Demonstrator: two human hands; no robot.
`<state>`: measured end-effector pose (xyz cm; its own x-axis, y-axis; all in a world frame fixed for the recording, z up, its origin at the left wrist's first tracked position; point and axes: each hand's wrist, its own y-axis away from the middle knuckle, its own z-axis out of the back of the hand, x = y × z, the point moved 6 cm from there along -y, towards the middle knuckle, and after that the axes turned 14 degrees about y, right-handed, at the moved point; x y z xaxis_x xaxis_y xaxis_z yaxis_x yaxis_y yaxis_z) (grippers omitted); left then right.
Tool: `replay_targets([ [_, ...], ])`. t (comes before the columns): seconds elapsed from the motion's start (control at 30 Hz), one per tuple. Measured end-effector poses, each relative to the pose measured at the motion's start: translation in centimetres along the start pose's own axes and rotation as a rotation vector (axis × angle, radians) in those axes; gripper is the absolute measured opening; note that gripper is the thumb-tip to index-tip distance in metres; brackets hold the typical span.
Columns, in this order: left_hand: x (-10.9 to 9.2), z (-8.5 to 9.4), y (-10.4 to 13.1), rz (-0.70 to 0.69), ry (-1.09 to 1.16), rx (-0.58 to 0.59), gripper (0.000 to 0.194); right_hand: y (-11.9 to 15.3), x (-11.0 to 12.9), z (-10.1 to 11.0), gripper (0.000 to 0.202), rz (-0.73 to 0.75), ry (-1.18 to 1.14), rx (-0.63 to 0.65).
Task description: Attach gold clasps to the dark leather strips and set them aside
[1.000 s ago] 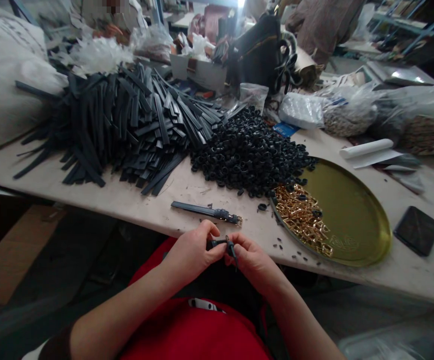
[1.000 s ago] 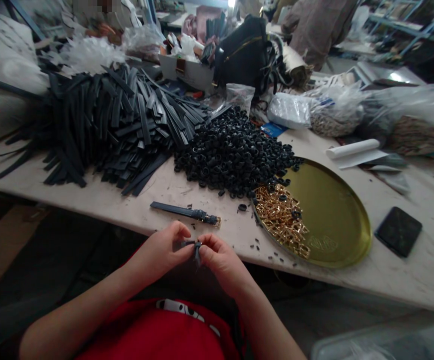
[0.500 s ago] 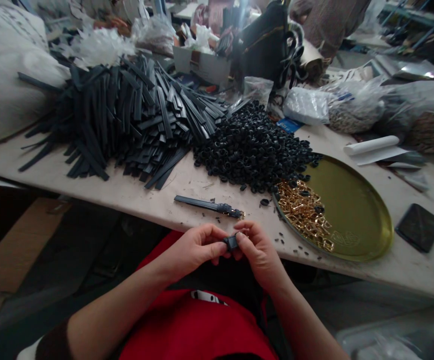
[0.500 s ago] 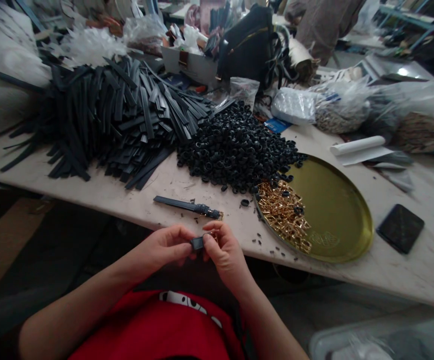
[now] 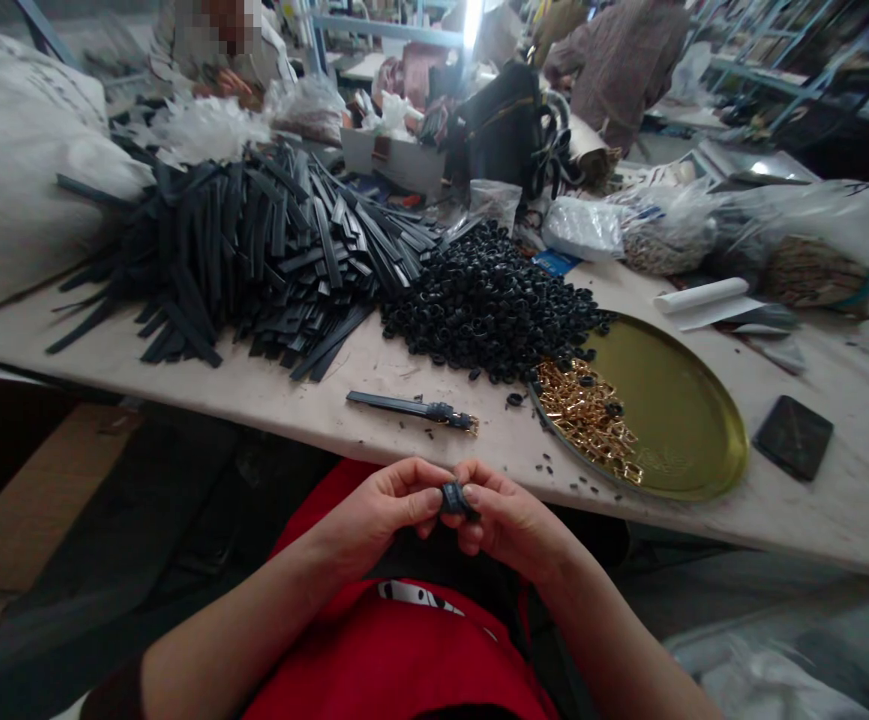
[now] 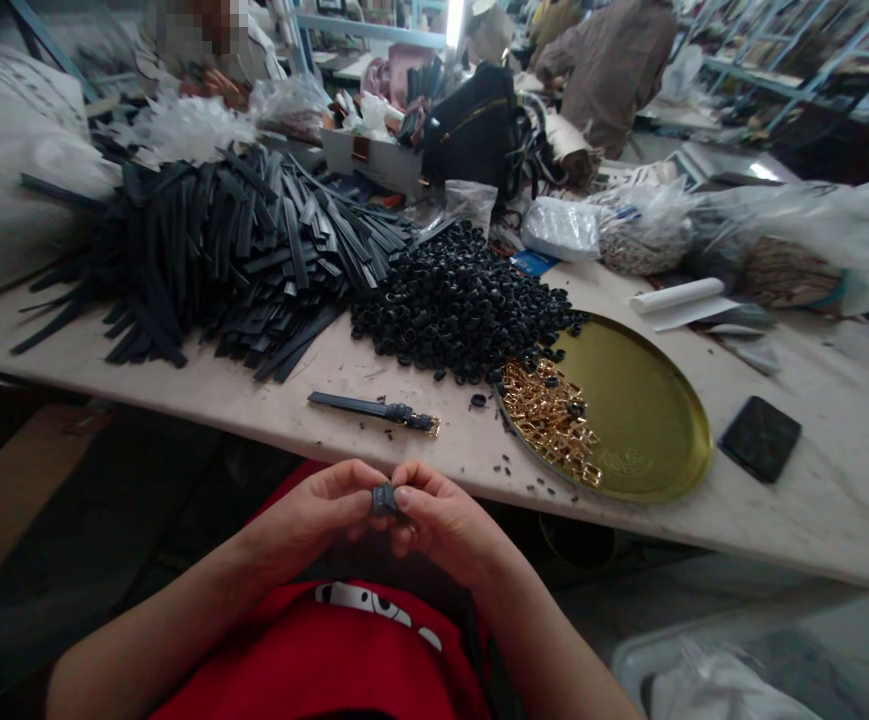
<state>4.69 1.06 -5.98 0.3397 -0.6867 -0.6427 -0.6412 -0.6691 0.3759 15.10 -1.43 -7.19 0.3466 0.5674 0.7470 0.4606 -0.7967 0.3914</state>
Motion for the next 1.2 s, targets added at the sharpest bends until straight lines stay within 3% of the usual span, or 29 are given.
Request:
replay_targets([
  [0.33,0.1,0.8,-0.5,0.084,-0.240,-0.095,0.027,0.4,-0.2,1.8,0.020,0.105,0.303,-0.227],
  [0.6,0.5,0.7,-0.9,0.103,-0.114,-0.066,0.023,-0.6,-1.3,1.7,0.029,-0.052,0.032,-0.018],
  [0.7,0.7,1.0,-1.1,0.125,-0.163,-0.071,0.021,-0.3,-0.6,2.4,0.025,-0.018,0.256,-0.079],
  [0.87,-0.2,1.2,-1.6,0.086,-0.620,-0.093,0.020,0.3,1.4,3.2,0.005,0.124,0.918,-0.331],
  [0.93,-0.8,0.8,-1.8,0.037,-0.792,-0.065,0.020,0.1,1.3,3.2,0.006,0.135,0.982,-0.342],
  [1.07,-1.1,0.2,-1.5,-0.003,-0.979,0.005,0.022,-0.4,-0.5,3.5,0.009,-0.004,0.905,-0.236],
  [1.2,-0.5,0.4,-1.0,-0.046,-1.079,0.016,0.027,0.0,-0.1,3.3,0.003,0.126,1.106,-0.385],
])
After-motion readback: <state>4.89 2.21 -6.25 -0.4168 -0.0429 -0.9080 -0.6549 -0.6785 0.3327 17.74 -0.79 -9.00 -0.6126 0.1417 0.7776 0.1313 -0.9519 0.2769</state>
